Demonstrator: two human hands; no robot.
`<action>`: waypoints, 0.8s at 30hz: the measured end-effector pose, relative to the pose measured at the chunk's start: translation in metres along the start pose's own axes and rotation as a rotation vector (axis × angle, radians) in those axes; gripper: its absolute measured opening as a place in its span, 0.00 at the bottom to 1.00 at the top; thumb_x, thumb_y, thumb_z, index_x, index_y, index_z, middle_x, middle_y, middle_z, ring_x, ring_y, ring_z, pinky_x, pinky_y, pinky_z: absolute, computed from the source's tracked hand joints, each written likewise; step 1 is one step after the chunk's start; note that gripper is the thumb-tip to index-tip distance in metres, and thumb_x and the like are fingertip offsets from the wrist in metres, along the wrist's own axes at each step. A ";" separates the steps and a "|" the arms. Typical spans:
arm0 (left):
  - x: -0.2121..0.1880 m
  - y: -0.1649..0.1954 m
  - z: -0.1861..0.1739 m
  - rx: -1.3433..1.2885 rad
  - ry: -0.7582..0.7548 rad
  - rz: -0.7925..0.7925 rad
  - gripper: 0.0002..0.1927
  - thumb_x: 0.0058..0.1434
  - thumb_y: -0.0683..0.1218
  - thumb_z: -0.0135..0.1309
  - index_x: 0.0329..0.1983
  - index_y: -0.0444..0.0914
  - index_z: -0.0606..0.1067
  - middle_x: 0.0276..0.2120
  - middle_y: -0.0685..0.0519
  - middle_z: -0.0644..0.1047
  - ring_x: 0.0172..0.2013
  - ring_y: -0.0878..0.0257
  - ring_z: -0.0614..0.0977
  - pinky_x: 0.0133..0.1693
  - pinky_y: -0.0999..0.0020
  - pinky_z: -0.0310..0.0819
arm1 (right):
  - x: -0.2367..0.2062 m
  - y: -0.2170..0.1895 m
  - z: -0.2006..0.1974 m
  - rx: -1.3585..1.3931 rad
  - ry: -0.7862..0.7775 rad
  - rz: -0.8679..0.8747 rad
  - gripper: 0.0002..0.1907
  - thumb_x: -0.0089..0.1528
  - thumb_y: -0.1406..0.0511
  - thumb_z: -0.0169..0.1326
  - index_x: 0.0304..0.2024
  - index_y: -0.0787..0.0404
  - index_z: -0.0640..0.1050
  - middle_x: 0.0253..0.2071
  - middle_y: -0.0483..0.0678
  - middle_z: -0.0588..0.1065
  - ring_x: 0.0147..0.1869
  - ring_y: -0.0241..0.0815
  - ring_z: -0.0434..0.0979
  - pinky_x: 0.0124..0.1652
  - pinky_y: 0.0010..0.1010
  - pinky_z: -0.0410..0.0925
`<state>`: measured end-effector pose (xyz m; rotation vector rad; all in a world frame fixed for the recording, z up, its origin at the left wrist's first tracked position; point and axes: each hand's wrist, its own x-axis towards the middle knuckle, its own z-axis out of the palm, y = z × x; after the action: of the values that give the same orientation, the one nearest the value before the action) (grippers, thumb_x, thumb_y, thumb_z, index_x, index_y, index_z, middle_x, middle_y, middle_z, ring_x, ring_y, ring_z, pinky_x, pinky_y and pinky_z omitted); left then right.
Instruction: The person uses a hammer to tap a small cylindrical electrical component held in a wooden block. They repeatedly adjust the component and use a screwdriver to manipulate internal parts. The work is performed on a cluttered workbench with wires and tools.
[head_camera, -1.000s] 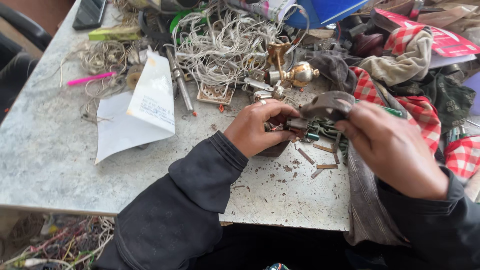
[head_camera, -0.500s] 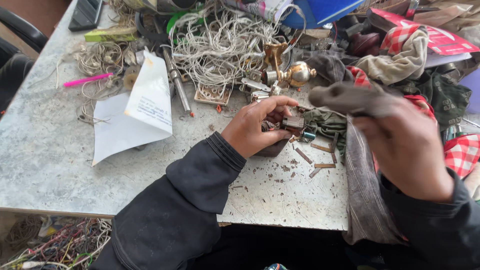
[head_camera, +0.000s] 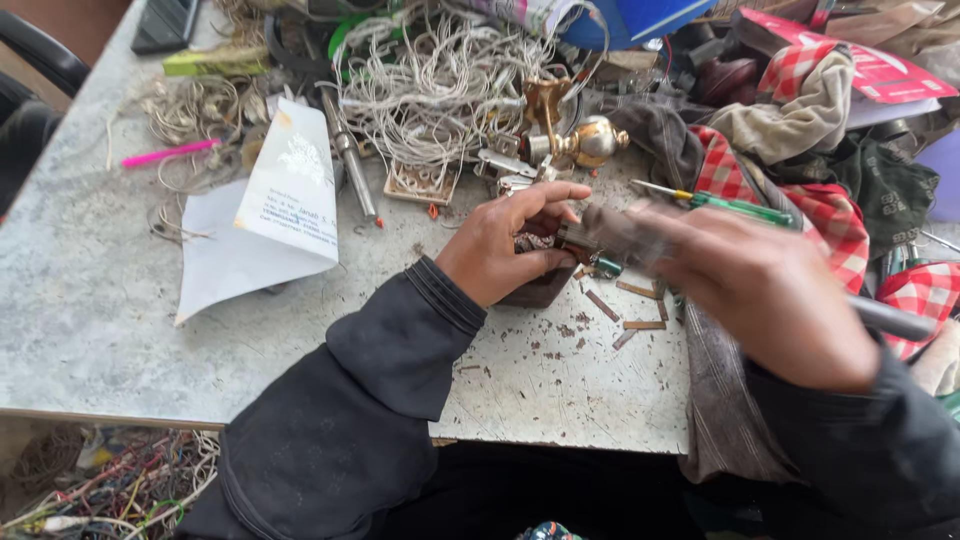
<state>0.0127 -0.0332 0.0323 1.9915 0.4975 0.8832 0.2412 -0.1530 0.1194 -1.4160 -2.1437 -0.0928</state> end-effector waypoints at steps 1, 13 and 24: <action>0.000 0.001 -0.002 0.009 -0.001 -0.010 0.33 0.58 0.36 0.66 0.67 0.41 0.70 0.49 0.50 0.82 0.51 0.62 0.85 0.55 0.66 0.79 | 0.003 -0.001 0.003 -0.071 -0.082 0.010 0.24 0.57 0.66 0.65 0.57 0.56 0.81 0.34 0.51 0.78 0.31 0.46 0.78 0.31 0.38 0.71; 0.001 -0.004 -0.003 0.057 -0.002 0.037 0.33 0.56 0.35 0.65 0.65 0.40 0.72 0.51 0.49 0.82 0.54 0.61 0.83 0.57 0.66 0.78 | -0.013 0.021 0.003 -0.016 -0.113 0.073 0.15 0.58 0.68 0.64 0.48 0.63 0.82 0.36 0.53 0.79 0.31 0.48 0.80 0.30 0.39 0.71; -0.001 -0.002 -0.006 -0.003 -0.023 -0.001 0.31 0.58 0.35 0.64 0.65 0.40 0.72 0.52 0.50 0.80 0.54 0.62 0.84 0.58 0.67 0.80 | -0.002 0.002 -0.002 0.032 -0.110 0.073 0.23 0.58 0.66 0.63 0.57 0.57 0.80 0.36 0.51 0.80 0.29 0.44 0.79 0.29 0.37 0.71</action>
<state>0.0076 -0.0296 0.0325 1.9961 0.4843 0.8592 0.2446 -0.1541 0.1199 -1.5106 -2.1684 0.0485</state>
